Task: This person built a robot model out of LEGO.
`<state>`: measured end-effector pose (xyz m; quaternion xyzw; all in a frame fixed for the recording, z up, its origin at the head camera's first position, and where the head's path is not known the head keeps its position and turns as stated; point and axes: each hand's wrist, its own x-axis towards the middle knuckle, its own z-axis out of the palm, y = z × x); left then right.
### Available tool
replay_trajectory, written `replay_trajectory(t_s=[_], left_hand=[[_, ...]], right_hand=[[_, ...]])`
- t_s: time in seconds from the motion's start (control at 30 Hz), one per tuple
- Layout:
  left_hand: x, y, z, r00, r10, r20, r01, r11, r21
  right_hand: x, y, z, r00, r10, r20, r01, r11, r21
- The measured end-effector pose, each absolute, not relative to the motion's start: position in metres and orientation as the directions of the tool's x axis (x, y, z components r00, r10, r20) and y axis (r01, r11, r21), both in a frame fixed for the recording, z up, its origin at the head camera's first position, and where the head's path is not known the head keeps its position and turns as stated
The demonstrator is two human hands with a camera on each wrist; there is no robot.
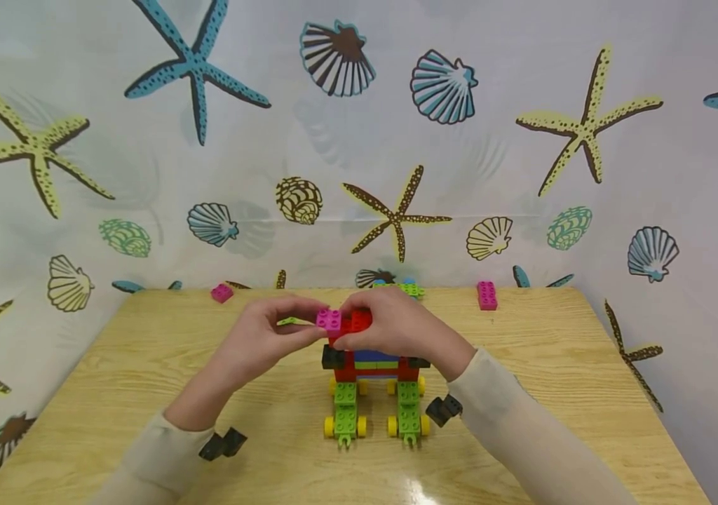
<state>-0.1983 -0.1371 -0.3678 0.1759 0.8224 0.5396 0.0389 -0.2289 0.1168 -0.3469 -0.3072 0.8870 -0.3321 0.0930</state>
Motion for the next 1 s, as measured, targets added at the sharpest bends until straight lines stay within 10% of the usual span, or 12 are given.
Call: replay_trajectory(t_s=[1.0], left_hand=[[-0.1959,-0.1393,-0.3689,-0.924,0.344,0.167,0.3,0.383,0.874]], right_hand=[[-0.2295,0.1159,-0.3463,-0.757,-0.648,0.08,-0.55,0.567,-0.613]])
